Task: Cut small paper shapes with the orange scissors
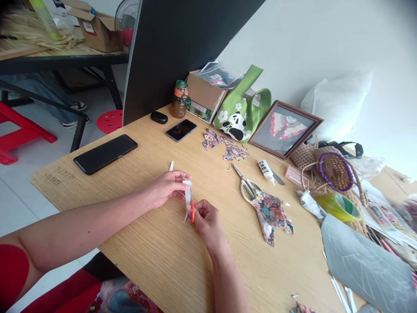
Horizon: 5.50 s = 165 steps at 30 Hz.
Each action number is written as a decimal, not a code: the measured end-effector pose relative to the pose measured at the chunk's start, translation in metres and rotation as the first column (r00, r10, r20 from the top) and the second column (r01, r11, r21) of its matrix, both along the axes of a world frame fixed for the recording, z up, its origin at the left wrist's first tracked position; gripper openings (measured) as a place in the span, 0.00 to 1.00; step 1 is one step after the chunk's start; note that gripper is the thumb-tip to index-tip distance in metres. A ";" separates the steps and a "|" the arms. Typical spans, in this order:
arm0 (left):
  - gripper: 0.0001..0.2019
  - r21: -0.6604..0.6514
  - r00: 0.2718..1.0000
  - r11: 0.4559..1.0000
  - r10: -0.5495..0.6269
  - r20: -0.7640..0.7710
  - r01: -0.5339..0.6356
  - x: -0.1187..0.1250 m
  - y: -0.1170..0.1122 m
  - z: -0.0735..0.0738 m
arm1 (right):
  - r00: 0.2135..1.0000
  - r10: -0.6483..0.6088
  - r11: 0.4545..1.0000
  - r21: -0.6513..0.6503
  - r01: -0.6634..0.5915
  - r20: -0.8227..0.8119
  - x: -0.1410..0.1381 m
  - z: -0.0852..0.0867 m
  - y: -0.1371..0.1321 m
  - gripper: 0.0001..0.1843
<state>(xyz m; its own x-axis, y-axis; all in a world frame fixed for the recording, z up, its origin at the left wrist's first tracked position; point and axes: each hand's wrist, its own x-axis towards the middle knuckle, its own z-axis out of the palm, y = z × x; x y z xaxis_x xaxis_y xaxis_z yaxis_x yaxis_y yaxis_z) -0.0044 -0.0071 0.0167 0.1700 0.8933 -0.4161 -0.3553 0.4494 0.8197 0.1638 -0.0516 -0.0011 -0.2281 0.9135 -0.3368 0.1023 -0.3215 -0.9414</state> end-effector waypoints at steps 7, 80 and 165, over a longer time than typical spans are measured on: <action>0.14 0.012 1.000 1.000 -0.001 -0.006 0.001 -0.001 0.001 -0.002 | 1.000 0.006 1.000 0.001 -0.006 -0.003 -0.001 0.001 0.000 0.27; 0.13 -0.012 0.999 1.000 -0.026 -0.020 0.026 0.002 -0.002 0.001 | 1.000 0.011 1.000 0.012 -0.011 -0.008 0.001 -0.003 -0.001 0.26; 0.15 0.020 0.998 0.998 -0.054 -0.039 0.055 -0.001 0.000 -0.005 | 1.000 -0.007 1.000 -0.008 0.007 0.007 -0.003 0.004 -0.001 0.27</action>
<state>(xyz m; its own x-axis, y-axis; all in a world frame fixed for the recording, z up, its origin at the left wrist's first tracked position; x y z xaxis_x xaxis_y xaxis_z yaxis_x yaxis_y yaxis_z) -0.0058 -0.0076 0.0121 0.2034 0.8917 -0.4043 -0.2990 0.4498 0.8416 0.1612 -0.0526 0.0025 -0.2197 0.9123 -0.3455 0.1067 -0.3295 -0.9381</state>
